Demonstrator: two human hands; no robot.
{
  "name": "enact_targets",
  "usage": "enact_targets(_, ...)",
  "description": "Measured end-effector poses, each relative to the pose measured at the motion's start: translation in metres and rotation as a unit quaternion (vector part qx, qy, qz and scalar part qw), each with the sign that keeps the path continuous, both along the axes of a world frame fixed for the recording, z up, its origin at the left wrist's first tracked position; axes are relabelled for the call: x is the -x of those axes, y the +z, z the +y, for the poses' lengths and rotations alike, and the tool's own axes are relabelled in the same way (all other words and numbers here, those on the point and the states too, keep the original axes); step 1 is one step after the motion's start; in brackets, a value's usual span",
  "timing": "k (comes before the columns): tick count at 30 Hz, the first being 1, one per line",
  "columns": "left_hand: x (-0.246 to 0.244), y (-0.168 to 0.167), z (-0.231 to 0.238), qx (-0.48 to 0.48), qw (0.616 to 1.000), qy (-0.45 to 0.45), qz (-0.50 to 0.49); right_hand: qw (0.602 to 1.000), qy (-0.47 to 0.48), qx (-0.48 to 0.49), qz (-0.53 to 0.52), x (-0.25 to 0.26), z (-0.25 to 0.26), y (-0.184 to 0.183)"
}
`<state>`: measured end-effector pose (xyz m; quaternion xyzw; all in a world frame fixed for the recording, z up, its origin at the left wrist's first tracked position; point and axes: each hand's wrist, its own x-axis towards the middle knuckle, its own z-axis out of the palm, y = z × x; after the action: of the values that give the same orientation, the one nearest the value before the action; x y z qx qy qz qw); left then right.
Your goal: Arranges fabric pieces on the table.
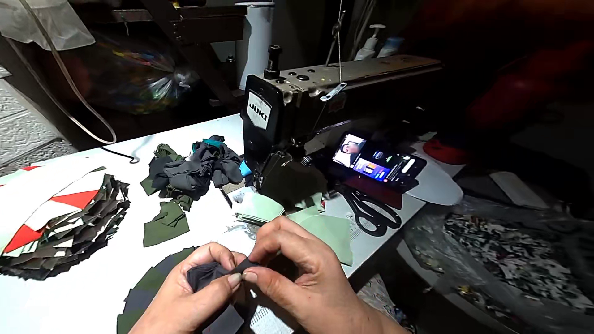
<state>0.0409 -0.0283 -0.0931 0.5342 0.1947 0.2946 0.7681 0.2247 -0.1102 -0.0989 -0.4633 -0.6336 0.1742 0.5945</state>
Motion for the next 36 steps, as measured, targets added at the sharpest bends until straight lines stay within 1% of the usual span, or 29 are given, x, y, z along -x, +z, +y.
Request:
enact_targets(8, 0.0, 0.0018, -0.0002, 0.005, 1.0, 0.007, 0.011, 0.996, -0.032, -0.056, -0.061, 0.0014, 0.0, -0.0017)
enact_targets(11, -0.0003, 0.0011, -0.0002, 0.008, 1.0, 0.007, 0.009, 0.993, -0.043, -0.062, -0.088, 0.001, -0.0003, -0.0028)
enact_targets(18, -0.0002, 0.0026, -0.0008, 0.018, 1.0, 0.011, 0.018, 0.993, -0.039, -0.05, -0.095, 0.0009, -0.0002, -0.0036)
enact_targets(27, 0.0, 0.0027, -0.0013, 0.025, 1.0, 0.007, 0.006, 0.989, -0.05, -0.092, -0.1, 0.0007, -0.0013, -0.0034)
enact_targets(36, 0.0003, 0.0025, -0.0006, 0.027, 1.0, 0.008, 0.014, 0.998, -0.012, -0.024, -0.061, 0.0009, 0.0013, -0.0035)
